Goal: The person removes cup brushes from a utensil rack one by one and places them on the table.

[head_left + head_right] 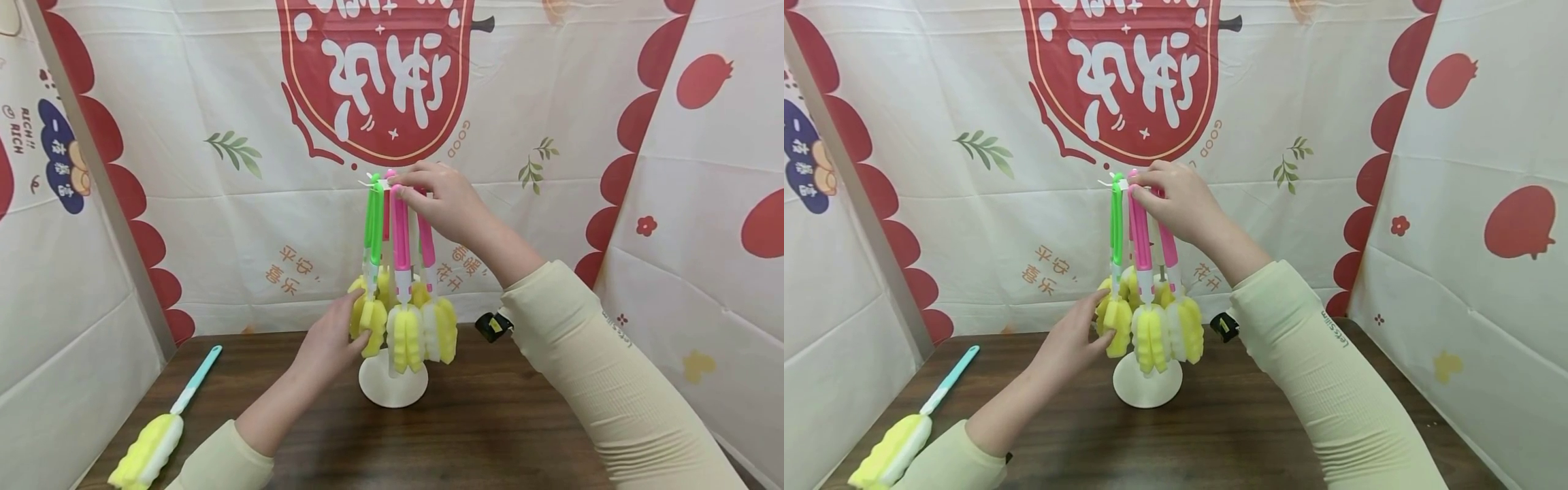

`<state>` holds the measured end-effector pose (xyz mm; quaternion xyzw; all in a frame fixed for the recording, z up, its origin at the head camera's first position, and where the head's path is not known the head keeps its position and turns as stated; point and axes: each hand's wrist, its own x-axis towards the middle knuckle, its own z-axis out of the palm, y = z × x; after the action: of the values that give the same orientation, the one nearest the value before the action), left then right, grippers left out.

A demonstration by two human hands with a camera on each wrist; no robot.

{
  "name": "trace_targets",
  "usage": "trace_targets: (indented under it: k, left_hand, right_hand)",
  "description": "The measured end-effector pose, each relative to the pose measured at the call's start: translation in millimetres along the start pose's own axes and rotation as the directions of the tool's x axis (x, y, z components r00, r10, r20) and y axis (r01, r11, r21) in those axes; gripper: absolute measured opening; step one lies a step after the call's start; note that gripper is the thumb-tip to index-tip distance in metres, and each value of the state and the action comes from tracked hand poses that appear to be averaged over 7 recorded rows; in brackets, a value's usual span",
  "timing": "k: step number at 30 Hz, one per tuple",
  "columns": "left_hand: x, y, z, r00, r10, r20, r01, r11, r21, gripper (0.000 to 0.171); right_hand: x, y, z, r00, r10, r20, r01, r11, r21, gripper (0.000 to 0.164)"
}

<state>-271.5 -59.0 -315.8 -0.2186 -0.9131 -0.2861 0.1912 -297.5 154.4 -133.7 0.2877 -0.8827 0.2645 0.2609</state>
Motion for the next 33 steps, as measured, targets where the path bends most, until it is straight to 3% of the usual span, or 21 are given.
trace_targets:
  k: [8,19,26,33]
  left_hand:
    - [-3.1,-2.4,0.3,0.999,-0.004,-0.050,-0.002,0.993,-0.115,0.061]
    - [-5.0,-8.5,0.4,0.993,0.018,-0.118,-0.037,0.986,-0.161,0.050]
    - [-4.5,-5.5,-1.9,0.994,-0.022,-0.105,0.004,0.986,-0.165,0.053]
    - [0.0,-1.8,-2.1,0.999,-0.005,-0.052,-0.003,0.988,-0.155,0.062]
  right_hand:
    - [0.1,-0.9,-0.1,1.000,-0.004,-0.004,0.004,1.000,0.001,0.039]
    - [1.8,-1.7,-0.7,1.000,-0.003,-0.003,0.003,1.000,0.010,0.039]
    - [1.5,-1.6,-0.7,1.000,0.010,-0.003,-0.010,1.000,0.013,0.039]
    - [-0.4,-1.5,-0.3,1.000,0.006,-0.002,-0.006,1.000,0.010,0.039]
